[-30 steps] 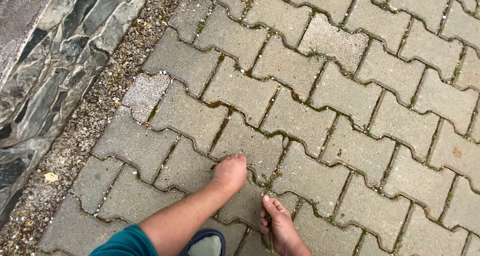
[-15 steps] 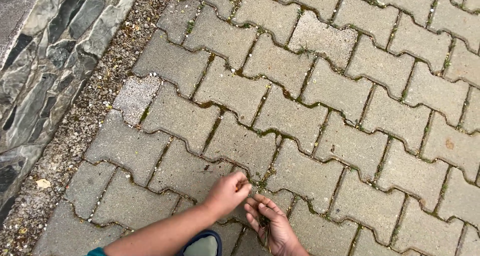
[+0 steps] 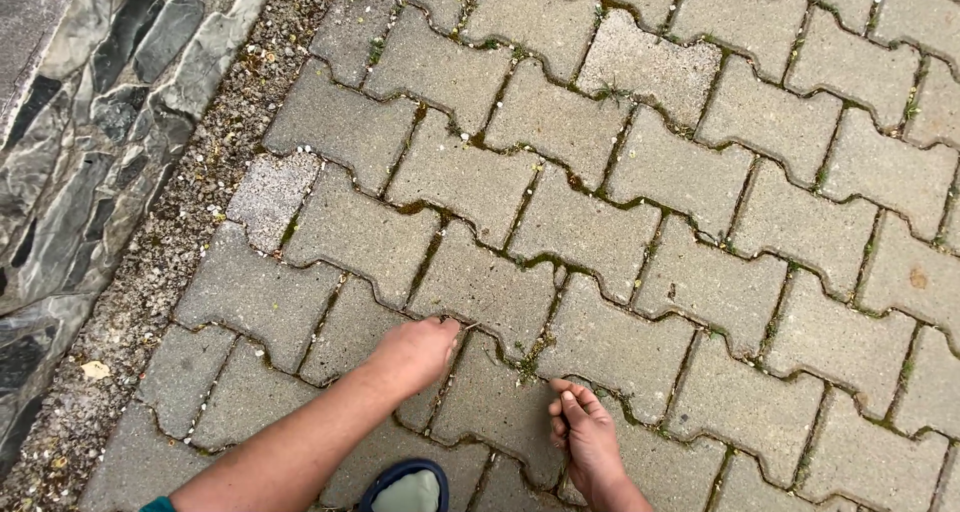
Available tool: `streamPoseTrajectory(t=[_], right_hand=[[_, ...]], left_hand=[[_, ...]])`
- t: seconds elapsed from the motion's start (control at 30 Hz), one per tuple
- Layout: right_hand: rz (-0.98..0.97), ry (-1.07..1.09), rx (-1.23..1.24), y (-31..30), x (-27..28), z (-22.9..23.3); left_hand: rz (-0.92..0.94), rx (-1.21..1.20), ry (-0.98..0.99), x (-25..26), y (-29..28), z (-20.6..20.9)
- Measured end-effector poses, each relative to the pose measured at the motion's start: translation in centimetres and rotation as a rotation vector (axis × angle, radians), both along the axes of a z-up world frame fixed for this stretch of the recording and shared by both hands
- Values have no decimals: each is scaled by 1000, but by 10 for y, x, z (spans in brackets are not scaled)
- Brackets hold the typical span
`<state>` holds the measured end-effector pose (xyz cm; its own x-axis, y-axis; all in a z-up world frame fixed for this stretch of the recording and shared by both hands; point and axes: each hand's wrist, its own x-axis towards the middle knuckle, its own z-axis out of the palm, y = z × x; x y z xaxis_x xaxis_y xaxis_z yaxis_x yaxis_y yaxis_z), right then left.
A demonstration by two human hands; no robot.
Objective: The person pulls weeds and grass from the gaps between paving stones on a driveway, using a small hand tool to scrape and loosen growth in the joints, and collects the pulled weeds in one hand while moving along the pavement.
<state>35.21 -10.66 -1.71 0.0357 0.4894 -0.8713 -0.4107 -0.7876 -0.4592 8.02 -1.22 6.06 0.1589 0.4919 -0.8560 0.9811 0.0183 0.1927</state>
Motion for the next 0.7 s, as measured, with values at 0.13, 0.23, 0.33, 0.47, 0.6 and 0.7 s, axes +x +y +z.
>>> streamPoseTrajectory(t=[0.13, 0.23, 0.33, 0.47, 0.6, 0.7], right_hand=[[116, -151, 8, 15, 15, 2], [117, -229, -40, 17, 24, -5], [153, -246, -13, 17, 32, -21], [189, -263, -21, 17, 33, -25], [192, -252, -45, 24, 36, -21], [187, -246, -98, 31, 34, -13]], left_hand=[[-134, -12, 78, 8, 19, 34], [-157, -9, 85, 10, 21, 35], [-145, 22, 92, 7, 29, 35], [-109, -52, 104, 6, 31, 25], [-122, -54, 64, 13, 43, 16], [193, -196, 74, 22, 60, 19]])
